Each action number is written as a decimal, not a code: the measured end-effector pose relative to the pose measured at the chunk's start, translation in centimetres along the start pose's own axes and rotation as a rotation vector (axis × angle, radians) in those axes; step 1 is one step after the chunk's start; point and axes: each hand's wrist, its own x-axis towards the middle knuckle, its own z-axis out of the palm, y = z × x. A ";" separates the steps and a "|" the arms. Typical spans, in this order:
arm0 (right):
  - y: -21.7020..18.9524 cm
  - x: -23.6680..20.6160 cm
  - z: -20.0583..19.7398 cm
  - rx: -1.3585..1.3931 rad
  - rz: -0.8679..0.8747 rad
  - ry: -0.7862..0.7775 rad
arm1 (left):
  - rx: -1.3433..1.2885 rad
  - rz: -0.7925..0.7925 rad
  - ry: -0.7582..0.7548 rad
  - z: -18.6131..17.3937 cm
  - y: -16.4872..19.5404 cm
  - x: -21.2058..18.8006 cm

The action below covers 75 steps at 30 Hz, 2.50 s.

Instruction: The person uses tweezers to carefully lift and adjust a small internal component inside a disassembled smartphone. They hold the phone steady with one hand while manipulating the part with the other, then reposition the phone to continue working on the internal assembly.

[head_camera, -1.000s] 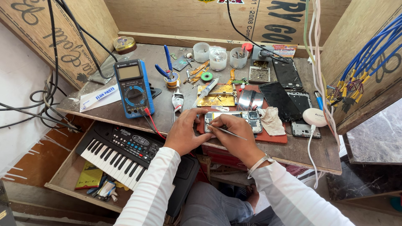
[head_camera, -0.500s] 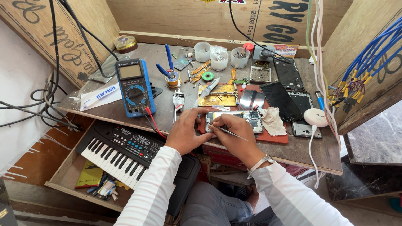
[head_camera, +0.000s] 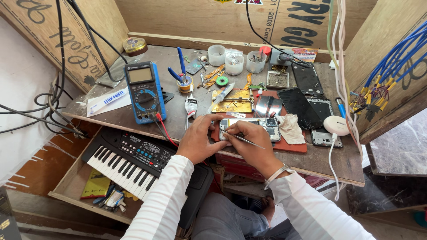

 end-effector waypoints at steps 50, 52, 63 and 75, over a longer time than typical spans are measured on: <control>-1.2 -3.0 -3.0 -0.001 -0.116 0.145 | 0.128 0.062 0.279 4.6 1.5 -1.1; -1.2 -2.8 -3.0 0.002 -0.082 0.138 | 0.012 0.023 0.249 4.3 0.2 -1.0; -0.9 -1.8 -2.2 0.064 -0.045 0.113 | -0.601 0.014 0.158 3.0 -3.5 -1.8; -0.8 -1.1 -1.1 0.081 -0.061 0.102 | -0.642 -0.003 0.100 1.6 -2.1 -1.9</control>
